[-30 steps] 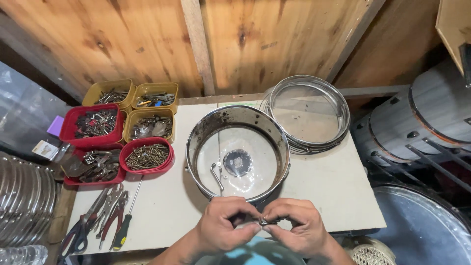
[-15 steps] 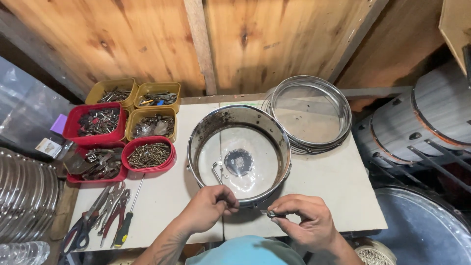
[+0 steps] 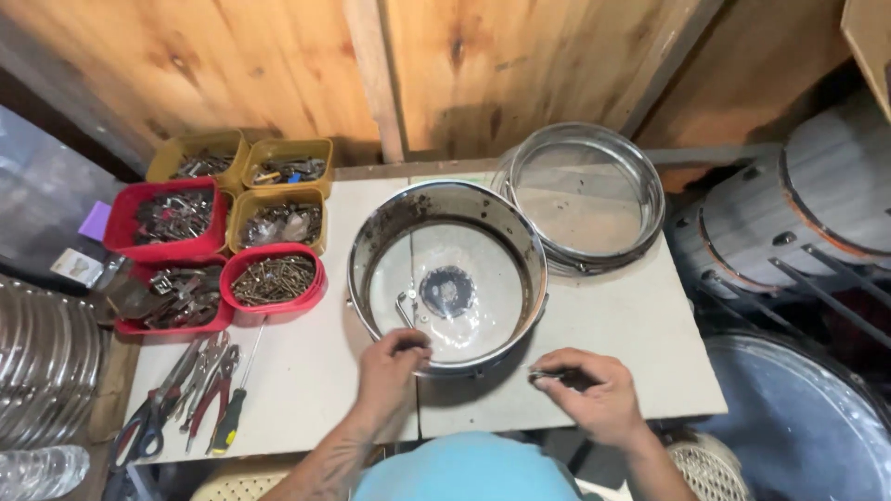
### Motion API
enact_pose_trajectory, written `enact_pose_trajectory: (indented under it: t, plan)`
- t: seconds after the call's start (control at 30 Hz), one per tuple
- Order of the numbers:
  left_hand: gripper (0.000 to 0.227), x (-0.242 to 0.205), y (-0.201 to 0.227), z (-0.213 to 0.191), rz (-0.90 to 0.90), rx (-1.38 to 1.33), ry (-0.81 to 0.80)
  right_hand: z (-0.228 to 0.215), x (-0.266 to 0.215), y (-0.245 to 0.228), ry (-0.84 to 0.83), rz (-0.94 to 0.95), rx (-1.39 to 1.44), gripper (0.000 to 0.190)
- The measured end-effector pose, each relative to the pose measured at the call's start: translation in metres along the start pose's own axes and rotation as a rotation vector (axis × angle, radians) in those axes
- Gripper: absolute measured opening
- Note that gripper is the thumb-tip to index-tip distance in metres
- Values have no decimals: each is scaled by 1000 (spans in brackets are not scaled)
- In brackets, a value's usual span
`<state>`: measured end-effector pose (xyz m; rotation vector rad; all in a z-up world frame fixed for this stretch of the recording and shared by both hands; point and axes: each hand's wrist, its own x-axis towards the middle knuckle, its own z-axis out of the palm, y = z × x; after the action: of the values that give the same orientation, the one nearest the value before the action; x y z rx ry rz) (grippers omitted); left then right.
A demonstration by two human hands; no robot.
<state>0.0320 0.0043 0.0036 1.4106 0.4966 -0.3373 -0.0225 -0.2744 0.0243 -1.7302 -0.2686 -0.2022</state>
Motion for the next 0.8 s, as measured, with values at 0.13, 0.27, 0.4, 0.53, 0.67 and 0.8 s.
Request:
enact_pose_trajectory:
  t: [0.13,0.27,0.4,0.53,0.67,0.8]
  plan:
    - [18,20,-19,-45,113,226,5,-31,-37,39,158,254,-91,14]
    - [11,31,-33,-51,176,175,62,-45,-53,48,266,362,-67,18]
    - [13,23,-29,-36,151,214,59,-47,-55,46,254,316,-46,19]
    - [11,24,-32,-30,213,246,14,-46,-54,44,244,278,-7,20]
    - [13,23,-28,-26,181,262,21,-44,-50,36,211,272,7,18]
    - [12,20,-26,-27,163,220,13,-42,-51,38,204,234,45,20]
